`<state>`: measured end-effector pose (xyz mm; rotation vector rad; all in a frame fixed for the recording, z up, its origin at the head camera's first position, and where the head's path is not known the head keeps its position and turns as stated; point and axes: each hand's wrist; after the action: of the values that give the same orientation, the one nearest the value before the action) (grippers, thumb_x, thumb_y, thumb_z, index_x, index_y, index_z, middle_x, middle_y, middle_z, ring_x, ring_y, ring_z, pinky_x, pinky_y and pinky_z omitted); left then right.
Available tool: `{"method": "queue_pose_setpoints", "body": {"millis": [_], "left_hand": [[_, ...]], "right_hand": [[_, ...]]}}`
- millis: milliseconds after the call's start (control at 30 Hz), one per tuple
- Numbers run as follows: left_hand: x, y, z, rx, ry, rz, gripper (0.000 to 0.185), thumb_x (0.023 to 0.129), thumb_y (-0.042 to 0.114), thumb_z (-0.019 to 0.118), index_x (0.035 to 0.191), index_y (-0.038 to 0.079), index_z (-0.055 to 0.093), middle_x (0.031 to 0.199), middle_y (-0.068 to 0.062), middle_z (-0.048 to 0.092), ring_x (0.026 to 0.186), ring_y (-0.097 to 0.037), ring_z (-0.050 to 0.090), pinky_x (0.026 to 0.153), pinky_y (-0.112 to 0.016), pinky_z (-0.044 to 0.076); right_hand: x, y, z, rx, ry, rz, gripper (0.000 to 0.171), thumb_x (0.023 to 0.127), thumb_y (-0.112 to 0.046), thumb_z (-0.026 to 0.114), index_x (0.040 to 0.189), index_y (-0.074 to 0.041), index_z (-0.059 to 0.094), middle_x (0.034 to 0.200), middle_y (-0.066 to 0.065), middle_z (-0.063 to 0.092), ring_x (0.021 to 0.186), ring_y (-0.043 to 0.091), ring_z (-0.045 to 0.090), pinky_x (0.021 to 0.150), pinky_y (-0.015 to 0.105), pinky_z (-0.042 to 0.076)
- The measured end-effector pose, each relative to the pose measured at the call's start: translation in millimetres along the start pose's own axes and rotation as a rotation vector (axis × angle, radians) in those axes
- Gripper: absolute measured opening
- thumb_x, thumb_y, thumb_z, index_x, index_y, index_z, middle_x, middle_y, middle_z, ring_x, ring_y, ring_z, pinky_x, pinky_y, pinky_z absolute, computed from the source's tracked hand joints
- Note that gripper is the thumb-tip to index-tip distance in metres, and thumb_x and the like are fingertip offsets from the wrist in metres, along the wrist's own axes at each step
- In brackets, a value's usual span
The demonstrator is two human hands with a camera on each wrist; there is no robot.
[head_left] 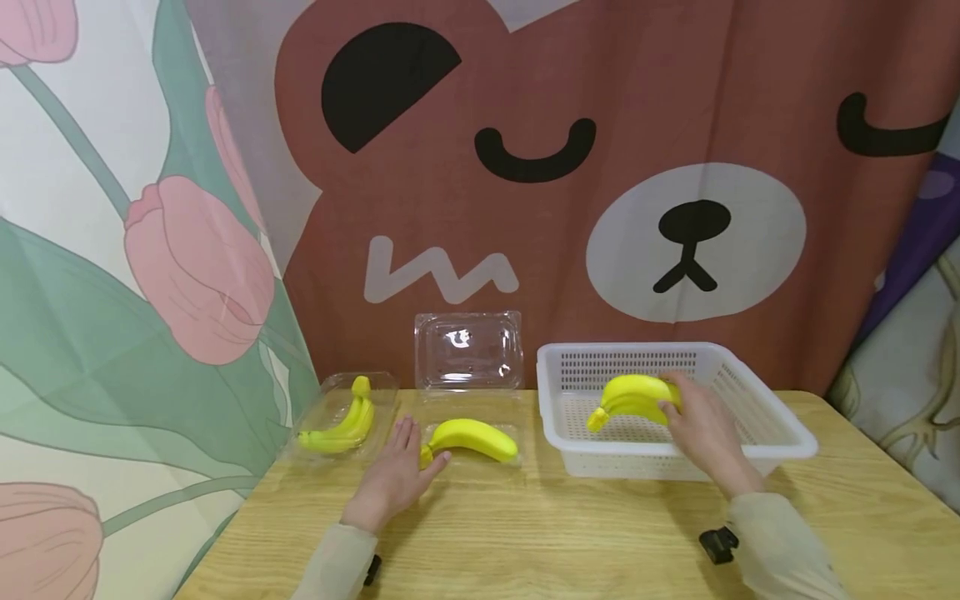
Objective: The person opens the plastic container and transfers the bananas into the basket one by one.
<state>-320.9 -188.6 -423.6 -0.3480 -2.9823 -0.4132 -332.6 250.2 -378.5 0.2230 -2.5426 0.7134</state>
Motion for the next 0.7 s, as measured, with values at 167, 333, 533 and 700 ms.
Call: {"method": "queue_pose_setpoints", "body": {"millis": [167, 333, 533, 700], "left_hand": [[-1.3, 1.2, 0.0, -0.019, 0.003, -0.002, 0.091, 0.099, 0.063, 0.038, 0.152, -0.009, 0.021, 0.160, -0.025, 0.008, 0.148, -0.038, 0.006, 0.118, -0.048, 0.013], [-2.4, 1.3, -0.4, -0.022, 0.002, 0.002, 0.093, 0.098, 0.065, 0.036, 0.151, -0.010, 0.021, 0.160, -0.026, 0.008, 0.148, -0.038, 0.007, 0.118, -0.048, 0.013], [-1.3, 0.8, 0.4, -0.014, 0.005, 0.001, 0.092, 0.098, 0.064, 0.037, 0.151, -0.010, 0.021, 0.160, -0.025, 0.008, 0.148, -0.038, 0.007, 0.118, -0.048, 0.013], [0.0, 0.0, 1.4, -0.016, 0.011, 0.002, 0.090, 0.099, 0.062, 0.039, 0.151, -0.010, 0.021, 0.160, -0.025, 0.008, 0.148, -0.038, 0.006, 0.118, -0.048, 0.014]], "right_hand": [[-0.4, 0.2, 1.1, -0.004, -0.017, 0.014, 0.042, 0.097, -0.006, 0.061, 0.136, 0.003, 0.050, 0.116, 0.028, 0.061, 0.086, 0.034, 0.059, 0.071, 0.050, 0.048], [-1.3, -0.1, 2.5, 0.002, -0.034, 0.035, 0.043, 0.098, -0.007, 0.060, 0.137, 0.004, 0.048, 0.120, 0.028, 0.059, 0.092, 0.036, 0.058, 0.074, 0.052, 0.048], [-1.8, -0.1, 2.4, -0.001, -0.046, 0.045, 0.044, 0.098, -0.008, 0.060, 0.138, 0.004, 0.047, 0.122, 0.029, 0.058, 0.095, 0.038, 0.058, 0.075, 0.053, 0.048], [-1.2, 0.3, 2.6, 0.002, -0.051, 0.051, 0.045, 0.098, -0.009, 0.060, 0.139, 0.004, 0.047, 0.123, 0.029, 0.057, 0.097, 0.038, 0.058, 0.076, 0.053, 0.048]]}}
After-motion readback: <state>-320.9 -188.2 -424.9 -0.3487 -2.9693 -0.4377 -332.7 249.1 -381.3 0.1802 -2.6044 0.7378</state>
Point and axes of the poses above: each hand's wrist, its own x-axis towards the middle knuckle, its own z-axis out of the palm, y = z × x
